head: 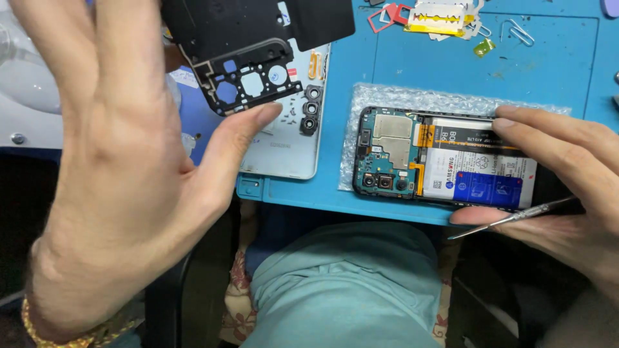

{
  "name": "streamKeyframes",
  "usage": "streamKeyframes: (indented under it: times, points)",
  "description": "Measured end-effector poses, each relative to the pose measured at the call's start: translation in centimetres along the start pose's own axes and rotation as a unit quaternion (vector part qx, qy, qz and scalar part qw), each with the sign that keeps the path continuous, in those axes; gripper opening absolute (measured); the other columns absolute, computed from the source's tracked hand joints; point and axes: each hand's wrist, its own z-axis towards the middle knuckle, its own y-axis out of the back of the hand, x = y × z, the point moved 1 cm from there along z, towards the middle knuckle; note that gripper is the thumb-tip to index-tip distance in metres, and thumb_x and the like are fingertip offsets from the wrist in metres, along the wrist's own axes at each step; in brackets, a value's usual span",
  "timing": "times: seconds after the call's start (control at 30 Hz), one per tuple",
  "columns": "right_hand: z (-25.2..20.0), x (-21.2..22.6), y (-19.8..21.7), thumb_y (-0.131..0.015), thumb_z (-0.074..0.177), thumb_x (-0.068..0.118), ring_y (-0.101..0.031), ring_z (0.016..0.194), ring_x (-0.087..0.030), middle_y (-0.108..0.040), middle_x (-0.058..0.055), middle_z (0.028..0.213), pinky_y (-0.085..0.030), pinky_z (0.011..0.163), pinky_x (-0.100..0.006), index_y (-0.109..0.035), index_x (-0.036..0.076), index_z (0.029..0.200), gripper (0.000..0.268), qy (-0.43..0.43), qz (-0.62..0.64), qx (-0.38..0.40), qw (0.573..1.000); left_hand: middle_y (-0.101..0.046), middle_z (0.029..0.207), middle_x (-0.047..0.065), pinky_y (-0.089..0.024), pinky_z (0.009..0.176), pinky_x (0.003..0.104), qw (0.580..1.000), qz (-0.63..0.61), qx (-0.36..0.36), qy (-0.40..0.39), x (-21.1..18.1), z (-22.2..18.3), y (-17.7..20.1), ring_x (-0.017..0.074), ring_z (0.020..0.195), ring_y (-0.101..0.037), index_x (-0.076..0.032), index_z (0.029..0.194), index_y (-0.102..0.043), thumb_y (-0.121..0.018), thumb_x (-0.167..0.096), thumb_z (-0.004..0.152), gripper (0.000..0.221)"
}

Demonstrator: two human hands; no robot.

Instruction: Disassembling and reassembling internal components of a mobile phone using a screwdriver and prying tool

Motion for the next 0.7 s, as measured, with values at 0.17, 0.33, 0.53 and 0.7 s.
streamKeyframes:
  times: [0.17, 0.33, 0.53, 0.7]
  points:
    - [-0.1, -0.6, -0.1, -0.094, 0.066, 0.038, -0.065, 0.143, -0.050, -0.065, -0.040, 0.154, -0.050, 0.128, -0.058, -0.060, -0.019, 0.148, 0.105, 0.000, 0.001, 0.021, 1.000, -0.036, 0.157, 0.040, -0.034, 0.132, 0.057, 0.999, 0.016, 0.000, 0.029, 0.0, -0.6, 0.1, 0.0591, 0.152, -0.035, 0.013, 0.156, -0.030, -0.088, -0.006, 0.109, 0.077]
    - [-0.7, -1.3, -1.1, -0.094, 0.060, 0.033, -0.061, 0.146, -0.050, -0.060, -0.042, 0.157, -0.046, 0.133, -0.060, -0.056, -0.019, 0.148, 0.109, -0.010, 0.042, 0.016, 0.999, -0.033, 0.156, 0.041, -0.035, 0.133, 0.057, 0.997, 0.046, -0.001, 0.062, 0.0, -1.3, 1.0, 0.0605, 0.152, -0.034, 0.012, 0.157, -0.027, -0.084, -0.005, 0.111, 0.076]
    - [-0.6, -1.2, -1.0, -0.093, 0.061, 0.034, -0.062, 0.145, -0.050, -0.060, -0.041, 0.156, -0.046, 0.134, -0.060, -0.056, -0.020, 0.147, 0.108, -0.014, 0.044, 0.006, 0.999, -0.028, 0.155, 0.043, -0.036, 0.133, 0.056, 0.995, 0.062, 0.001, 0.082, -0.2, -0.8, 0.7, 0.0624, 0.152, -0.033, 0.011, 0.157, -0.022, -0.079, -0.005, 0.114, 0.074]
    - [-0.5, -0.9, -0.9, -0.092, 0.068, 0.034, -0.063, 0.145, -0.050, -0.063, -0.041, 0.154, -0.048, 0.133, -0.061, -0.058, -0.020, 0.147, 0.101, -0.002, 0.035, -0.008, 0.999, -0.029, 0.147, 0.039, -0.042, 0.128, 0.053, 0.995, 0.047, -0.014, 0.082, 0.1, 0.2, -1.1, 0.0619, 0.146, -0.043, 0.011, 0.153, -0.023, -0.081, -0.003, 0.111, 0.073]
